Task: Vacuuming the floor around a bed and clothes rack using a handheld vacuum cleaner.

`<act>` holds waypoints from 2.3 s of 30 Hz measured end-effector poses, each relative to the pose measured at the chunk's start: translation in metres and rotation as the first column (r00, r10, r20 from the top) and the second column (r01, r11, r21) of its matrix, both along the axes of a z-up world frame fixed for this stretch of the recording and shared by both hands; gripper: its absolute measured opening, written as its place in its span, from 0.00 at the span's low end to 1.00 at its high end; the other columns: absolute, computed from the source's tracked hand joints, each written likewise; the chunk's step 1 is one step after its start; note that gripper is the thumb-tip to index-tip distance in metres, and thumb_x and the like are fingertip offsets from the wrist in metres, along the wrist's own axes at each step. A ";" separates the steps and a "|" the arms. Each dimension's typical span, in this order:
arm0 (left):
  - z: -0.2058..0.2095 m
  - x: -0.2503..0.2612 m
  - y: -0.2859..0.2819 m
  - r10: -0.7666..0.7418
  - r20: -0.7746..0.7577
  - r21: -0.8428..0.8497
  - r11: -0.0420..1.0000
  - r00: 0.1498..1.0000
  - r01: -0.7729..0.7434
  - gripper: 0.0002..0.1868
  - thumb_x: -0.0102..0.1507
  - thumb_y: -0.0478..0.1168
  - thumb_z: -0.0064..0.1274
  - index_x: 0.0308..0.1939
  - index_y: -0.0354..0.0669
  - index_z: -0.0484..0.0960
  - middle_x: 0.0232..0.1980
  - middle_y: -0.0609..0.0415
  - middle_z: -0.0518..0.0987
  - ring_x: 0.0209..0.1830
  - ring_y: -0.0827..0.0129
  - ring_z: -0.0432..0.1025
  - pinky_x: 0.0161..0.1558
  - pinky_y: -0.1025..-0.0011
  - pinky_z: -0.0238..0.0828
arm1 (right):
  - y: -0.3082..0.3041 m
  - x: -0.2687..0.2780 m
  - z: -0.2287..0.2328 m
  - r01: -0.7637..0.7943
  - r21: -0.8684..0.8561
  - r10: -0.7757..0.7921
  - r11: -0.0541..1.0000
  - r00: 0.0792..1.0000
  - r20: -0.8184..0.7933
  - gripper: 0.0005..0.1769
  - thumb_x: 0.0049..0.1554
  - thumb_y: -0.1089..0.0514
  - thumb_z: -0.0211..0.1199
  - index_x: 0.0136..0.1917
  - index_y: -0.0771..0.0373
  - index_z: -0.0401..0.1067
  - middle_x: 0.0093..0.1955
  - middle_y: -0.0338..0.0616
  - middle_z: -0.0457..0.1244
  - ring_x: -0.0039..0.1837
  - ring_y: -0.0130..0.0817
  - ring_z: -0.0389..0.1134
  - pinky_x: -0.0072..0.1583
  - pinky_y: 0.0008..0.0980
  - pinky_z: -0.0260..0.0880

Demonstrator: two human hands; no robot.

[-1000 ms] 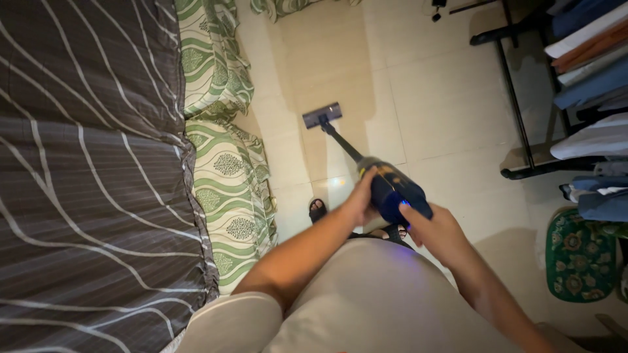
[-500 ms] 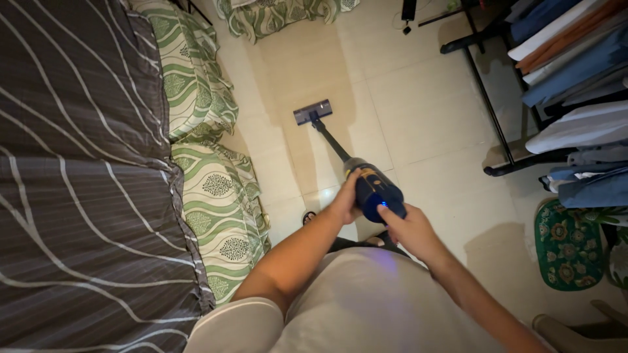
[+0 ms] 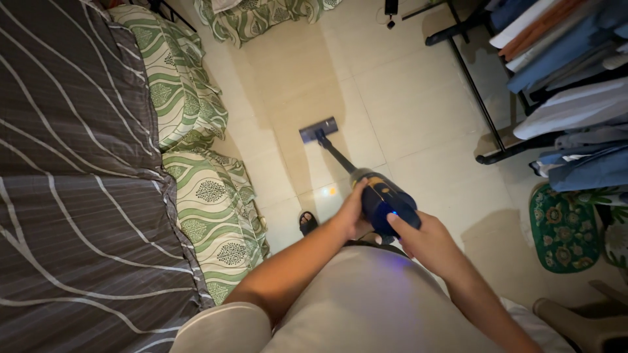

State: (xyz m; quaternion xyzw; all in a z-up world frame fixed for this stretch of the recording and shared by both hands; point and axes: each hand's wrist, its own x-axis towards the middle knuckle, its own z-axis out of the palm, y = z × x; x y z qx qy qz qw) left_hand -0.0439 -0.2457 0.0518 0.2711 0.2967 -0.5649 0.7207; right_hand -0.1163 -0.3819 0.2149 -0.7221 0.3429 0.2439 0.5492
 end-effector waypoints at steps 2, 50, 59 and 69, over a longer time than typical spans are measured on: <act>0.012 -0.006 -0.015 -0.017 -0.025 -0.009 1.000 1.000 0.017 0.35 0.65 0.71 0.41 0.61 0.51 0.76 0.60 0.51 0.80 0.59 0.60 0.75 0.60 0.56 0.72 | -0.013 -0.005 0.013 0.016 -0.041 -0.017 0.999 0.999 -0.040 0.24 0.57 0.43 0.62 0.35 0.68 0.73 0.24 0.41 0.61 0.26 0.28 0.60 0.31 0.31 0.60; 0.007 0.118 -0.184 -0.132 0.003 -0.209 0.969 0.991 0.129 0.37 0.66 0.71 0.38 0.69 0.51 0.69 0.67 0.50 0.74 0.66 0.59 0.69 0.67 0.52 0.67 | -0.146 0.111 0.039 0.188 -0.318 -0.157 0.929 0.980 0.118 0.23 0.61 0.44 0.60 0.37 0.67 0.75 0.26 0.39 0.61 0.30 0.24 0.58 0.33 0.30 0.59; -0.057 0.152 -0.220 -0.189 0.092 -0.140 0.970 0.978 0.201 0.37 0.65 0.71 0.39 0.65 0.49 0.73 0.64 0.49 0.76 0.64 0.60 0.72 0.63 0.54 0.70 | -0.181 0.109 -0.043 0.374 -0.126 -0.349 0.919 0.919 0.181 0.22 0.61 0.44 0.62 0.39 0.67 0.75 0.27 0.37 0.61 0.29 0.22 0.58 0.32 0.26 0.56; -0.051 0.121 -0.283 -0.186 0.094 -0.063 0.979 0.978 0.192 0.36 0.65 0.70 0.38 0.63 0.48 0.75 0.60 0.48 0.79 0.59 0.58 0.75 0.61 0.55 0.72 | -0.254 0.078 -0.044 0.249 -0.102 -0.235 0.963 0.963 0.132 0.22 0.59 0.43 0.62 0.38 0.66 0.73 0.25 0.38 0.61 0.27 0.25 0.61 0.32 0.28 0.61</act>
